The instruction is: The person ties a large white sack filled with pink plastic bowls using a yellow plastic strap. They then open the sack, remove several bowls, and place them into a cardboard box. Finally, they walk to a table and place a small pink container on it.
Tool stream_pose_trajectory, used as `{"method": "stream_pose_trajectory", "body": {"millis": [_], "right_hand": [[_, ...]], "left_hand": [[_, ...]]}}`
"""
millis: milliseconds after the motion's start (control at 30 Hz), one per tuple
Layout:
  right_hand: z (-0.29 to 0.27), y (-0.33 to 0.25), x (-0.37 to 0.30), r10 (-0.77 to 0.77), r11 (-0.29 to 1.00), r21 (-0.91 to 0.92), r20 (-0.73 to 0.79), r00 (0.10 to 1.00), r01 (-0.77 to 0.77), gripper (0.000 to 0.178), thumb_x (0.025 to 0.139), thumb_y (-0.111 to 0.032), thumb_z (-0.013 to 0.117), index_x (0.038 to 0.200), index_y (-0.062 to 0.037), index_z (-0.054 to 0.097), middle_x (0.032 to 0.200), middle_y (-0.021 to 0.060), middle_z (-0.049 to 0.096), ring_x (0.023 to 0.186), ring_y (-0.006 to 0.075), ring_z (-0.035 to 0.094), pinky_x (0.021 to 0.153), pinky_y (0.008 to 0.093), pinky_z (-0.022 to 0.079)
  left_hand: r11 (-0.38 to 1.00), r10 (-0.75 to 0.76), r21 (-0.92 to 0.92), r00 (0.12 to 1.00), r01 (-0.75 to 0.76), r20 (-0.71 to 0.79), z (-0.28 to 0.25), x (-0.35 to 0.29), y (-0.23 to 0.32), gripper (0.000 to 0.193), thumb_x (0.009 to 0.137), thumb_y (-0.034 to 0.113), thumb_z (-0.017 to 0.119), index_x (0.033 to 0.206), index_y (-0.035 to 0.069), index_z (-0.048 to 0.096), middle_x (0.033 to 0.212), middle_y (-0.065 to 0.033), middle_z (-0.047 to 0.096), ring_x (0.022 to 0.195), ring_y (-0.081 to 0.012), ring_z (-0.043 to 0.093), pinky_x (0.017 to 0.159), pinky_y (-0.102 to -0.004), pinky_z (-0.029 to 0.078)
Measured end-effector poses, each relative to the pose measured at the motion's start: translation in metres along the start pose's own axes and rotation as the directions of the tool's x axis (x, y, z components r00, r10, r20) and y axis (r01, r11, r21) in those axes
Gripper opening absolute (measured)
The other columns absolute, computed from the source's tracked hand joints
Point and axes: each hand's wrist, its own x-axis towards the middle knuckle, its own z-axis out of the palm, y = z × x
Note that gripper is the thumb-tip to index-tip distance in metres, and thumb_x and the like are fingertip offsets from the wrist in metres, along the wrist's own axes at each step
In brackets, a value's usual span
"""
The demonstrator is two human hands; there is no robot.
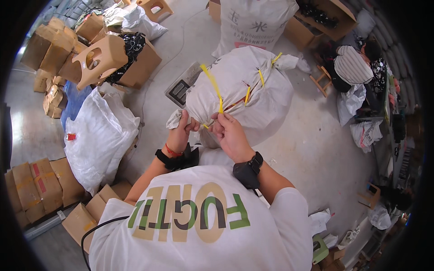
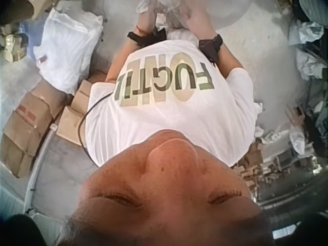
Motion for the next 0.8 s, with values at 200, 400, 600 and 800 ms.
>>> {"method": "stream_pose_trajectory", "body": {"millis": [200, 400, 600, 800], "right_hand": [[-0.004, 0.005, -0.029, -0.064, 0.998, -0.013, 0.032, 0.997, 0.064, 0.022, 0.093, -0.019, 0.038, 0.091, 0.0013, 0.048, 0.054, -0.0044, 0.03, 0.053, 0.0076, 0.03, 0.072, 0.0264, 0.037], [-0.018, 0.017, -0.031, -0.107, 0.983, 0.154, 0.029, 0.994, 0.101, 0.022, 0.094, -0.02, 0.036, 0.088, -0.0013, 0.047, 0.055, -0.0031, 0.028, 0.055, 0.01, 0.031, 0.079, 0.0298, 0.039], [-0.03, 0.024, -0.025, -0.15, 0.958, 0.25, 0.032, 0.988, 0.137, 0.025, 0.095, -0.023, 0.032, 0.086, -0.0031, 0.046, 0.056, -0.0018, 0.03, 0.057, 0.0118, 0.033, 0.086, 0.0325, 0.038], [-0.038, 0.036, -0.023, -0.118, 0.971, 0.213, 0.021, 0.993, 0.111, 0.028, 0.095, -0.024, 0.032, 0.09, -0.0014, 0.048, 0.058, 0.0, 0.037, 0.06, 0.0121, 0.038, 0.09, 0.0329, 0.038]], "left_hand": [[0.996, -0.072, 0.045, 0.997, 0.071, 0.03, 0.0, 0.001, 0.002, 0.032, 0.095, 0.032, 0.035, 0.072, 0.011, 0.035, 0.054, 0.0021, 0.03, 0.054, -0.0127, 0.04, 0.054, -0.0263, 0.033], [0.986, -0.169, 0.021, 0.981, 0.168, 0.097, -0.007, 0.006, 0.002, 0.029, 0.095, 0.032, 0.036, 0.078, 0.009, 0.039, 0.06, 0.001, 0.038, 0.063, -0.0125, 0.048, 0.061, -0.0266, 0.04], [0.9, -0.07, 0.43, 0.95, -0.071, 0.303, -0.01, -0.003, 0.032, 0.022, 0.087, 0.025, 0.055, 0.093, 0.005, 0.047, 0.073, 0.0002, 0.049, 0.084, -0.0136, 0.054, 0.078, -0.0274, 0.044], [0.719, 0.097, 0.597, 0.902, -0.357, 0.422, -0.022, 0.002, 0.012, 0.04, 0.07, 0.019, 0.072, 0.103, 0.004, 0.055, 0.092, -0.0076, 0.052, 0.091, -0.0175, 0.051, 0.076, -0.0303, 0.043]]}}
